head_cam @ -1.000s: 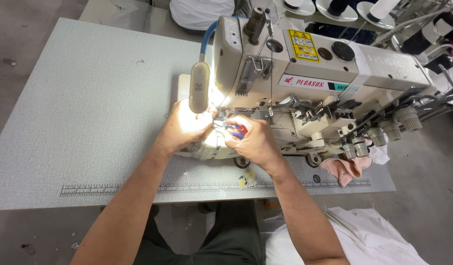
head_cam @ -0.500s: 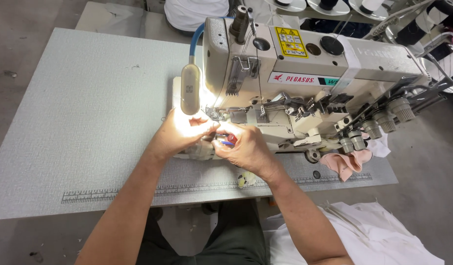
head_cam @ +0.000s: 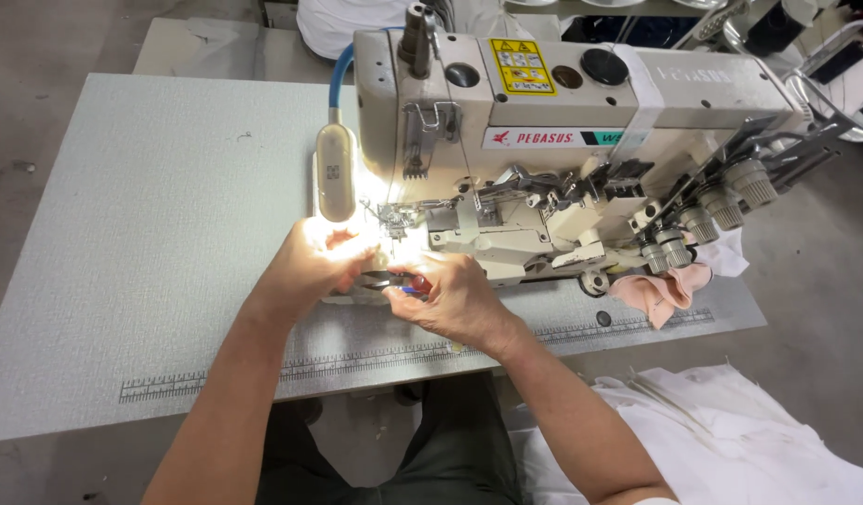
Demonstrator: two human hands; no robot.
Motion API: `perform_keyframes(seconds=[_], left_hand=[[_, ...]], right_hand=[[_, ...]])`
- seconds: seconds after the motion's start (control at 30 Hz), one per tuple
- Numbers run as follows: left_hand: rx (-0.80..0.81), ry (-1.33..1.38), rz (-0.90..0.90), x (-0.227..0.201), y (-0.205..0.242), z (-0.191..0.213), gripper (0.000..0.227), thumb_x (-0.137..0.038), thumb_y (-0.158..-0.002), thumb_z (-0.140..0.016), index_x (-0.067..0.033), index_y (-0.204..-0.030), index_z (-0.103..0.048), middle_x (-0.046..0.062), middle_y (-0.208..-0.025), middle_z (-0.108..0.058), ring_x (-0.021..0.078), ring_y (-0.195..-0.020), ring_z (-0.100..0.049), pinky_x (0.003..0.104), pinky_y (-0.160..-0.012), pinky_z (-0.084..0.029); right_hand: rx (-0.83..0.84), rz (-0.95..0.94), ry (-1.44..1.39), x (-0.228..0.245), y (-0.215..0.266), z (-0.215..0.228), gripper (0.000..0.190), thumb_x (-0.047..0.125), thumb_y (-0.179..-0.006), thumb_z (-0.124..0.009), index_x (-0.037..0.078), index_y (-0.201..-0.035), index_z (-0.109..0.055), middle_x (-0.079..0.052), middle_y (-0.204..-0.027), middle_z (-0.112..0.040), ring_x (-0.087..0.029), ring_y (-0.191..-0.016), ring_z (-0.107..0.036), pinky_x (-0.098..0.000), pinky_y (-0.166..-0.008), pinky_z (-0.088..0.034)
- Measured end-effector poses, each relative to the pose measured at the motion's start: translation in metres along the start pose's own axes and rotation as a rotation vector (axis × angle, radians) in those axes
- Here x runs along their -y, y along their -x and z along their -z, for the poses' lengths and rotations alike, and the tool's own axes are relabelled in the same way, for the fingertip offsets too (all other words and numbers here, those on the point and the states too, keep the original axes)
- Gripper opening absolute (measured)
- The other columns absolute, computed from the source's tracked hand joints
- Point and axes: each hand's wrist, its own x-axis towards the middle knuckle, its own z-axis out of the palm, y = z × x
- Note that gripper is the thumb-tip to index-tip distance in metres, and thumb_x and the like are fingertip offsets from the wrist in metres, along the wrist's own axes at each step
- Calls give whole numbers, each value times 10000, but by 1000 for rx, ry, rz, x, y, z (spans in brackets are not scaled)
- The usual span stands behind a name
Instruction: The person threads a sewing machine by hand, guiding the thread through the tension assembly and needle area. They use a red-handled screwdriver to adjust a screw on the machine's tension mechanism and later use scissors to cut the thread.
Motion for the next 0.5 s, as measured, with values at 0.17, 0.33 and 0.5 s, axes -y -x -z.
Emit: perform_keyframes(seconds=[0.17, 0.33, 0.5], left_hand=[[-82, -49, 16, -36, 15, -9, 201, -170, -958, -678, -56, -793, -678, 107, -506, -633, 164, -357, -581, 256, -354, -428], [-229, -217, 62, -24, 8, -12, 319, -223, -974, -535, -54, -744, -679, 88, -474, -603, 134, -333, -501, 273, -330, -374], [-263, -700, -291, -21, 17, -18, 88, -235, -953, -732, -215, -879, -775, 32, -637, -719, 263, -562, -698, 349, -602, -546]], right_hand=[[8, 39, 45, 6, 4, 0, 201, 173, -834, -788, 60, -1000, -788, -190, -736, -730, -304, -630, -727, -354, -491, -561], [111, 43, 31, -16, 23, -12, 184, 205, -891, -722, 116, -1038, -789, -94, -626, -690, -206, -555, -650, -319, -504, -538], [386, 135, 296, -7, 49, -7, 191, 255, -994, -615, 73, -1050, -625, -139, -725, -636, -396, -623, -678, -509, -569, -555]])
